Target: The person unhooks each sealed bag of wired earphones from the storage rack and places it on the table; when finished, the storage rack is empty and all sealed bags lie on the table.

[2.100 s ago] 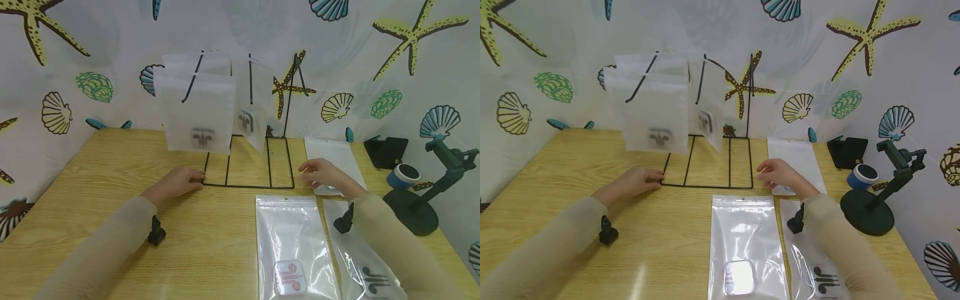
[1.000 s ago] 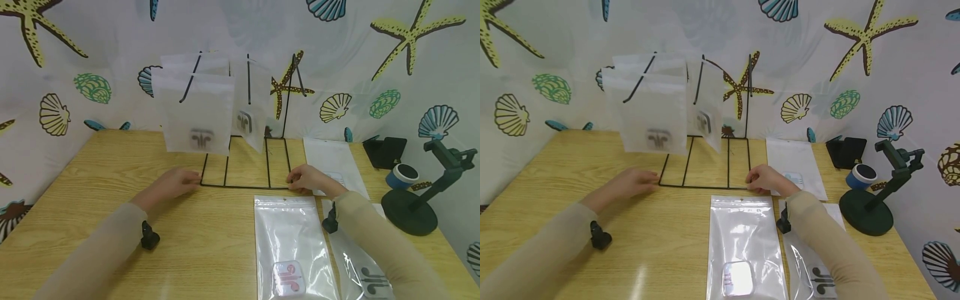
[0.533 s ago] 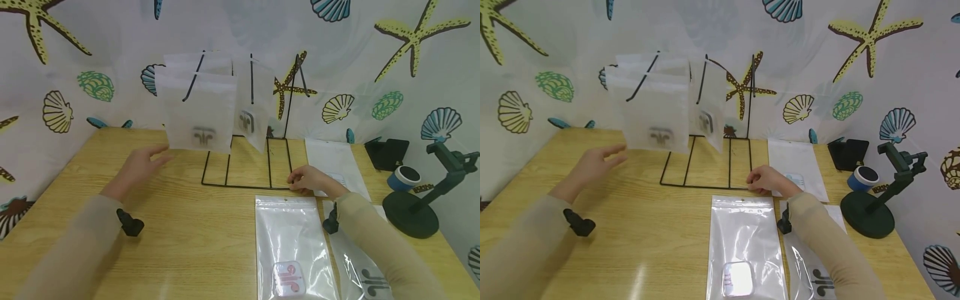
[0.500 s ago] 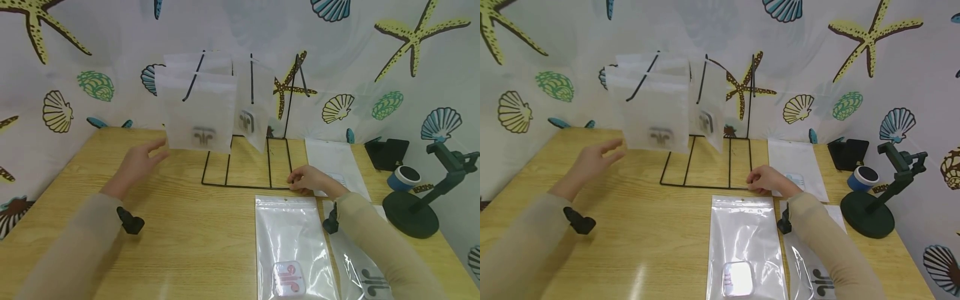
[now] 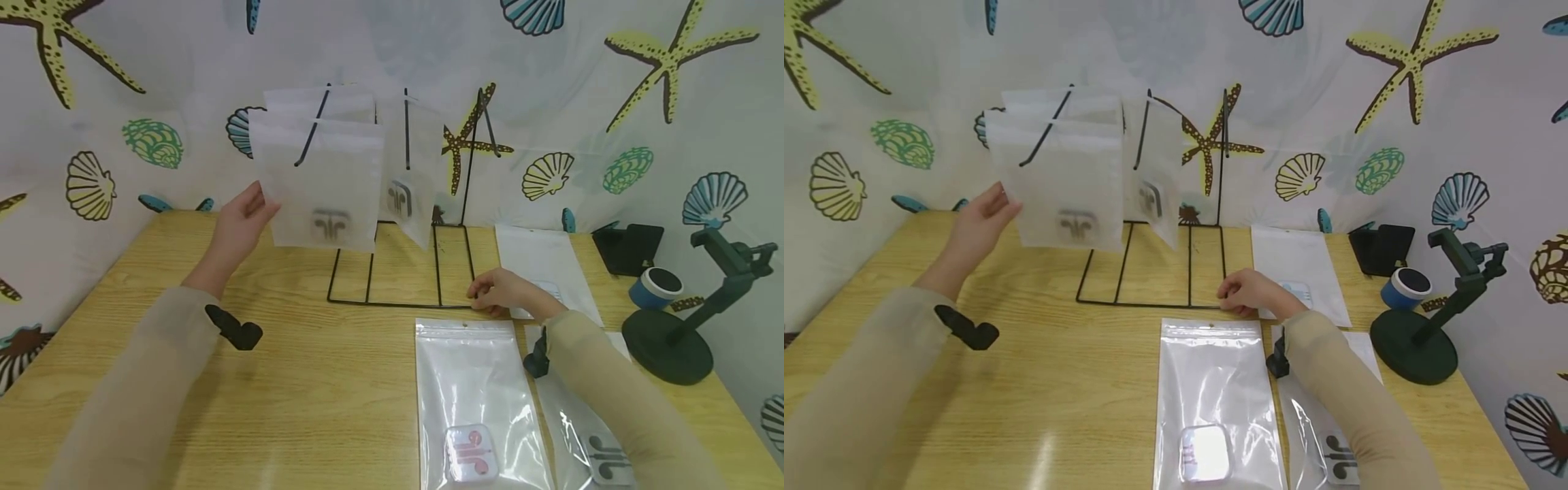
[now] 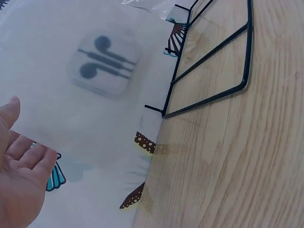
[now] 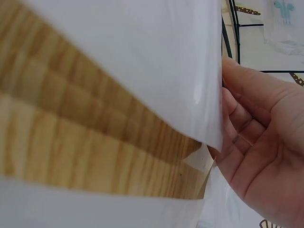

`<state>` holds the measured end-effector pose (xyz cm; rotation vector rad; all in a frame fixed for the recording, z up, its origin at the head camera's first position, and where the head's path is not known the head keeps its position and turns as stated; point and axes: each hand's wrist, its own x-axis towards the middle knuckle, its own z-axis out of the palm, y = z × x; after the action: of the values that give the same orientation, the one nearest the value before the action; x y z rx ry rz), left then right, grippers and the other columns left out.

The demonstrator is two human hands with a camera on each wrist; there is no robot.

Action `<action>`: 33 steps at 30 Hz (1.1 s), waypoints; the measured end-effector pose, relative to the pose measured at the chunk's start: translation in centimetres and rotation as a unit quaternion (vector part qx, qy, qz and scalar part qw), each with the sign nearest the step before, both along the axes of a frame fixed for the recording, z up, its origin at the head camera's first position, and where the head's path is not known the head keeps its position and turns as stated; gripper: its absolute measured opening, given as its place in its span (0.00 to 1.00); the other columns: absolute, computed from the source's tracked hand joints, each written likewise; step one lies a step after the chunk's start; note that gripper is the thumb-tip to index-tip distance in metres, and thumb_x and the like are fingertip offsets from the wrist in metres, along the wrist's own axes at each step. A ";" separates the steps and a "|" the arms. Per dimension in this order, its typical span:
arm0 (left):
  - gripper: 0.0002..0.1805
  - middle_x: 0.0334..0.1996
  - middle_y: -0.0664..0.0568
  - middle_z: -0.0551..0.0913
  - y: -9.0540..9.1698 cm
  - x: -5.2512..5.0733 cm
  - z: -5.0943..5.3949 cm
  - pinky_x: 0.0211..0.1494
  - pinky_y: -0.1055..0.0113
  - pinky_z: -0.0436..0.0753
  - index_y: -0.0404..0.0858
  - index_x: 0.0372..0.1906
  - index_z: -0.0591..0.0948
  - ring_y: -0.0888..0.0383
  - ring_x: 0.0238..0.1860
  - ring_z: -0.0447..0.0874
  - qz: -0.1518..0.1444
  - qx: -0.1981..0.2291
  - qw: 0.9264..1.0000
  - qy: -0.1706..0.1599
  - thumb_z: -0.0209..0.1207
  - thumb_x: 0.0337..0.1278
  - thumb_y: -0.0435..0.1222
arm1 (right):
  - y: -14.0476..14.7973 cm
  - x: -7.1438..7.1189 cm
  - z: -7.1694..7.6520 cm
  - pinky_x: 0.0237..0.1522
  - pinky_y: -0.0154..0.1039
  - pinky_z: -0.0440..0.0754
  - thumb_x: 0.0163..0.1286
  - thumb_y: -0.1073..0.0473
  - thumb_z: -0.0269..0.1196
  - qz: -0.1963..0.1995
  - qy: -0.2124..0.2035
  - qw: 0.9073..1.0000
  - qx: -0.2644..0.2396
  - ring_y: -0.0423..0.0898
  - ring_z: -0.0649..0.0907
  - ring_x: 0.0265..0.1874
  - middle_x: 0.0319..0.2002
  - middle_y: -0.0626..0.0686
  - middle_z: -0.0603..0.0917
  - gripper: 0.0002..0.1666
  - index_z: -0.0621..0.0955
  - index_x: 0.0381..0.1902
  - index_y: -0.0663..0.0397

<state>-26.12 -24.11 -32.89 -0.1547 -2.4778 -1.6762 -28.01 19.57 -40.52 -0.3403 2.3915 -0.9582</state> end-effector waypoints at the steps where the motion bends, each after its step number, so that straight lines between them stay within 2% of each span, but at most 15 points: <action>1: 0.38 0.68 0.42 0.56 0.0 -0.2 0.0 0.65 0.57 0.61 0.42 0.73 0.48 0.50 0.67 0.56 0.004 0.006 1.000 -0.003 0.51 0.64 0.47 | 0.0 0.0 0.0 0.27 0.38 0.81 0.61 0.64 0.64 -0.001 0.000 1.000 0.000 0.45 0.76 0.21 0.25 0.52 0.75 0.12 0.80 0.43 0.62; 5: 0.39 0.67 0.40 0.58 -0.1 -0.5 -0.1 0.65 0.58 0.61 0.39 0.72 0.50 0.50 0.66 0.57 0.010 0.025 1.000 -0.011 0.52 0.63 0.48 | 0.0 0.0 0.1 0.27 0.38 0.80 0.61 0.64 0.64 -0.005 -0.004 1.000 -0.001 0.45 0.76 0.21 0.25 0.52 0.74 0.11 0.80 0.42 0.61; 10: 0.34 0.64 0.43 0.65 0.0 -0.6 -0.3 0.61 0.64 0.68 0.37 0.69 0.60 0.55 0.62 0.65 0.009 0.039 0.999 -0.006 0.53 0.63 0.47 | 0.0 0.0 0.0 0.27 0.38 0.81 0.61 0.64 0.64 -0.005 -0.003 1.000 0.001 0.45 0.76 0.21 0.25 0.52 0.74 0.11 0.80 0.42 0.62; 15: 0.28 0.50 0.56 0.78 0.2 -0.6 -0.3 0.48 0.71 0.75 0.36 0.64 0.69 0.62 0.50 0.73 0.015 0.057 0.998 0.009 0.53 0.63 0.46 | 0.0 -0.1 -0.1 0.27 0.38 0.81 0.61 0.64 0.64 -0.008 -0.001 1.000 0.003 0.45 0.76 0.21 0.25 0.52 0.74 0.11 0.80 0.42 0.62; 19: 0.22 0.38 0.64 0.79 0.3 -0.5 -0.4 0.41 0.75 0.76 0.36 0.56 0.77 0.65 0.41 0.73 0.024 0.074 0.997 0.024 0.55 0.62 0.44 | -0.1 -0.1 -0.2 0.26 0.38 0.81 0.61 0.65 0.64 -0.013 -0.003 1.000 0.002 0.45 0.76 0.21 0.26 0.52 0.74 0.11 0.80 0.42 0.62; 21: 0.17 0.35 0.65 0.80 0.4 -0.3 -0.4 0.39 0.76 0.77 0.39 0.51 0.81 0.66 0.39 0.75 0.020 0.103 0.994 0.030 0.56 0.61 0.42 | -0.1 -0.1 -0.2 0.26 0.38 0.81 0.61 0.65 0.64 -0.015 -0.004 1.000 0.002 0.45 0.76 0.21 0.26 0.52 0.74 0.11 0.80 0.42 0.62; 24: 0.11 0.34 0.64 0.82 0.5 -0.2 -0.5 0.39 0.76 0.77 0.43 0.44 0.84 0.68 0.37 0.79 0.005 0.145 0.989 0.040 0.57 0.60 0.40 | 0.0 -0.1 -0.2 0.26 0.38 0.81 0.61 0.65 0.64 -0.015 -0.004 1.000 0.000 0.45 0.76 0.21 0.26 0.52 0.74 0.12 0.80 0.43 0.62; 26: 0.10 0.36 0.63 0.83 0.5 -0.1 -0.5 0.40 0.76 0.78 0.43 0.43 0.85 0.68 0.40 0.80 -0.010 0.172 0.984 0.041 0.58 0.60 0.39 | 0.0 -0.2 -0.2 0.26 0.38 0.81 0.61 0.65 0.64 -0.015 -0.002 1.000 0.001 0.45 0.76 0.21 0.27 0.52 0.74 0.12 0.80 0.43 0.62; 30: 0.10 0.36 0.62 0.84 0.6 0.3 -0.4 0.40 0.76 0.78 0.42 0.42 0.85 0.66 0.39 0.80 -0.023 0.178 0.983 0.046 0.58 0.60 0.38 | 0.0 -0.3 -0.3 0.26 0.38 0.81 0.61 0.64 0.64 -0.013 -0.001 1.000 0.003 0.45 0.76 0.21 0.27 0.52 0.74 0.12 0.80 0.43 0.62; 33: 0.09 0.37 0.62 0.83 0.6 0.7 -0.3 0.39 0.76 0.79 0.42 0.41 0.85 0.64 0.38 0.78 -0.025 0.167 0.985 0.046 0.57 0.61 0.38 | 0.0 -0.3 -0.4 0.26 0.38 0.81 0.61 0.64 0.64 -0.015 -0.002 1.000 0.005 0.45 0.77 0.21 0.27 0.52 0.74 0.12 0.80 0.43 0.62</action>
<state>-25.47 -23.51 -33.18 -0.2504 -2.1065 -2.0261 -28.33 19.59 -40.87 -0.2991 2.4027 -0.9586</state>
